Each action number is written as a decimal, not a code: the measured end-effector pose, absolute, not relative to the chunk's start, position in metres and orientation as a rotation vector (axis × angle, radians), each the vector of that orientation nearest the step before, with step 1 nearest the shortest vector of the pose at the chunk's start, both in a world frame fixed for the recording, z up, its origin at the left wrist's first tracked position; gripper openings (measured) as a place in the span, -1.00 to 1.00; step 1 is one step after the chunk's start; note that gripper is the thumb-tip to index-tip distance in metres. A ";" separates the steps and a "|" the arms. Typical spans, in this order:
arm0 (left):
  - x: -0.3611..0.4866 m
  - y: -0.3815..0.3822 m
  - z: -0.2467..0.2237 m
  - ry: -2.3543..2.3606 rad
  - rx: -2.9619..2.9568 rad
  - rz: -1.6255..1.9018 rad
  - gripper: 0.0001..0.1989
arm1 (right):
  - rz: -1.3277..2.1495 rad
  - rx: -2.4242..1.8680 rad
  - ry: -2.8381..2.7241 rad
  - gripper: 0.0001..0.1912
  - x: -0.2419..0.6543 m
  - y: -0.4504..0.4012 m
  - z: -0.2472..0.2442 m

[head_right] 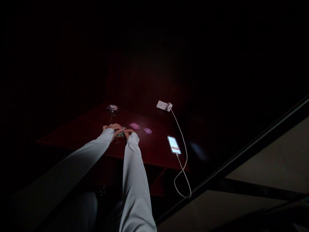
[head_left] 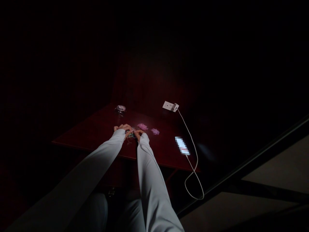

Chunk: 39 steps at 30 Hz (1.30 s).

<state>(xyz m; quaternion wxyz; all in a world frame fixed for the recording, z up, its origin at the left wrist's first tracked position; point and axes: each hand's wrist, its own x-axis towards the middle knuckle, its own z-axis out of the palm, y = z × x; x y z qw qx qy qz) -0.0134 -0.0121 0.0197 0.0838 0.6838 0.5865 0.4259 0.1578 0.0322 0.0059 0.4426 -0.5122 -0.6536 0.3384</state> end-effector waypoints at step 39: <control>-0.015 -0.013 0.023 1.817 2.013 1.221 -0.77 | 0.775 -1.274 -1.572 -0.76 0.155 0.027 0.009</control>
